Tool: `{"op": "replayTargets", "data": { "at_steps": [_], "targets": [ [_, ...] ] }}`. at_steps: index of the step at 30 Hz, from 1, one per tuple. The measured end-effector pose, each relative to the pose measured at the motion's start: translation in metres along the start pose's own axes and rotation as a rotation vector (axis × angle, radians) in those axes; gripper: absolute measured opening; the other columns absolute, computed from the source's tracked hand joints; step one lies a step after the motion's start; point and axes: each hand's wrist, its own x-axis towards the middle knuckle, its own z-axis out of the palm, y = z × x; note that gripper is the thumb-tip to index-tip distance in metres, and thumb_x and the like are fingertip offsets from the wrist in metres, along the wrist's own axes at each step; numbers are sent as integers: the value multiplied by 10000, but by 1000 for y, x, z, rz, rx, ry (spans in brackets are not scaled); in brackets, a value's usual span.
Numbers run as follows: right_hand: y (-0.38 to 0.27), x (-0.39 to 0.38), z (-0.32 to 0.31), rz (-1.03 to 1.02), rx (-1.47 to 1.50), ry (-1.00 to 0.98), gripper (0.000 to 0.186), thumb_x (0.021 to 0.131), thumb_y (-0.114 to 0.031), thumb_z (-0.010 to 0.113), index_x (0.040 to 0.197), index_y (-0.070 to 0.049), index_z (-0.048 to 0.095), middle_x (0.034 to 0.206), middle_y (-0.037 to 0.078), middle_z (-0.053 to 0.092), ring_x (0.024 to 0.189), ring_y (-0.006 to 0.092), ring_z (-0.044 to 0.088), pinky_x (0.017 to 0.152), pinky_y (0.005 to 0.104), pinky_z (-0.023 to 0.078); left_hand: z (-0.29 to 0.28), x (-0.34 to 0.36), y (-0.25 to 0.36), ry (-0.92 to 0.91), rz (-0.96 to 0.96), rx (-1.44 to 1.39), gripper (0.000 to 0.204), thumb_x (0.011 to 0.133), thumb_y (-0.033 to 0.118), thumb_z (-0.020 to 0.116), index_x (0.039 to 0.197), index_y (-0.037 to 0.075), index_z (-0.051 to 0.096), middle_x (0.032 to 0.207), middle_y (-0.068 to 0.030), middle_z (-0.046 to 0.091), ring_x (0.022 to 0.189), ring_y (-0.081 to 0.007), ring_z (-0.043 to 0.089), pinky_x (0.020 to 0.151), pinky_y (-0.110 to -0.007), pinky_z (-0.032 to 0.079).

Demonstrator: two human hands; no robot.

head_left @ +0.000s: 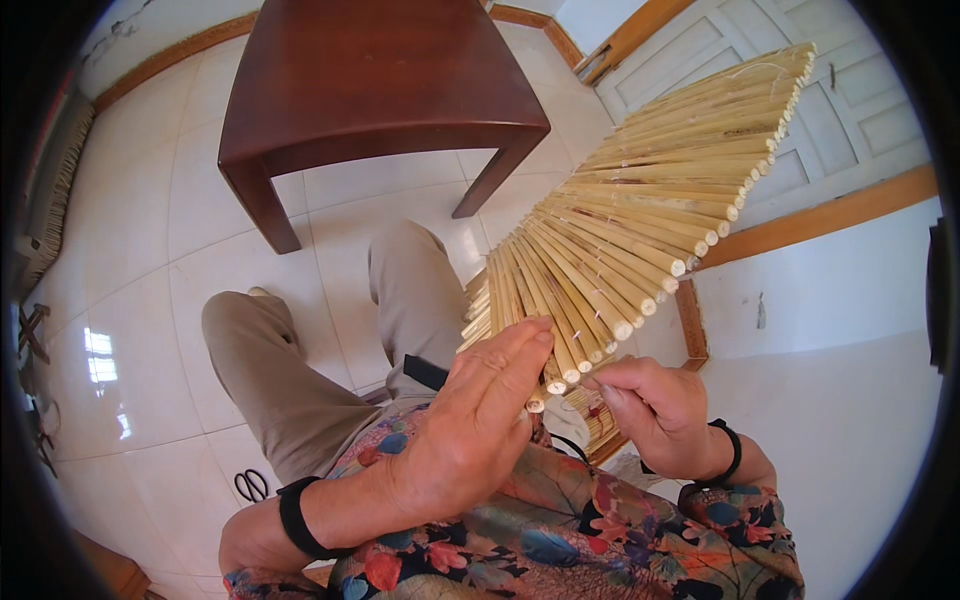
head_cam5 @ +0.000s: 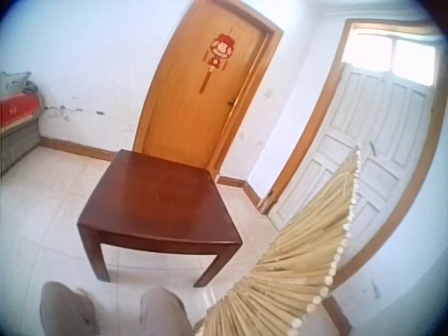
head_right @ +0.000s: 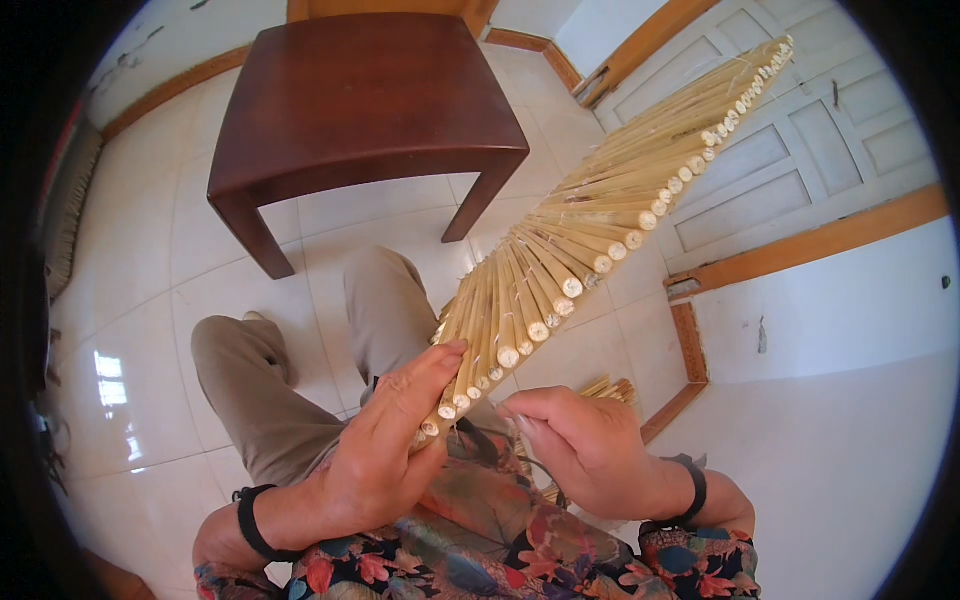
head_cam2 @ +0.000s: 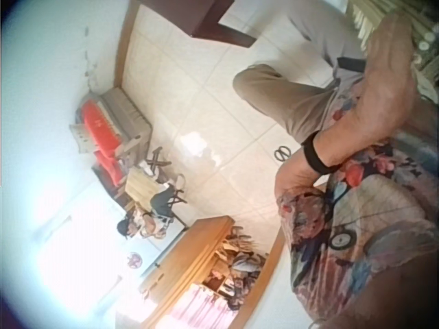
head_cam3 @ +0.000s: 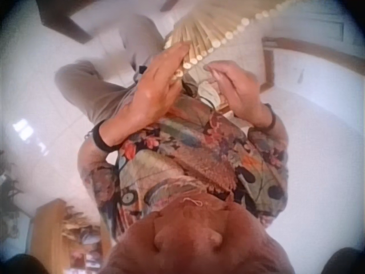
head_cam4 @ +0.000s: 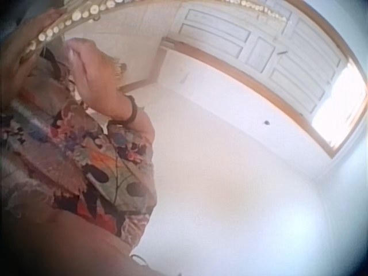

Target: The person weaves a mat by threading a string through bamboo sticks, pulling the thread tight, and tying knots to secure the structure.

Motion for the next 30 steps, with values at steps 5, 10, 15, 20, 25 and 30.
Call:
{"op": "replayTargets", "data": {
  "at_steps": [5,10,15,20,25,30],
  "targets": [
    [-2,2,0,9,-18,-6,130,841,-30,523,966,-5,547,812,114,605,660,229,609,560,285,466,-1,0,-1,-4,-6,16,605,604,-120,560,1188,-118,401,1197,-256,456,1122,-371,459,930,-412,377],
    [0,6,4,-35,-3,25,124,845,-39,528,964,-12,546,818,108,607,673,227,614,568,290,473,-1,1,-1,34,-40,26,552,653,-137,523,1193,-68,431,1183,-212,497,1085,-337,501,907,-344,417],
    [-2,8,2,-8,-3,-5,126,843,-37,530,968,-17,541,821,107,611,684,226,618,576,290,478,-3,0,-4,8,-17,9,599,592,-134,541,1177,-114,410,1173,-251,475,1099,-365,479,915,-404,390],
    [1,8,5,-20,21,17,121,843,-31,525,962,-19,541,818,102,608,662,222,610,563,289,473,-3,0,-4,10,-2,19,593,593,-136,536,1173,-115,413,1170,-251,477,1096,-362,483,906,-402,394],
    [1,10,5,-27,10,22,116,846,-32,521,960,-18,539,811,97,605,632,214,599,547,283,465,-2,0,-6,28,5,8,580,601,-136,532,1169,-119,418,1162,-252,482,1095,-360,485,902,-402,398],
    [0,10,4,-17,49,28,117,850,-40,524,963,-24,551,787,100,606,625,202,596,540,279,459,-1,-2,-5,32,-28,-7,584,612,-128,539,1183,-111,415,1171,-244,483,1086,-368,484,906,-393,398]
  ]
}}
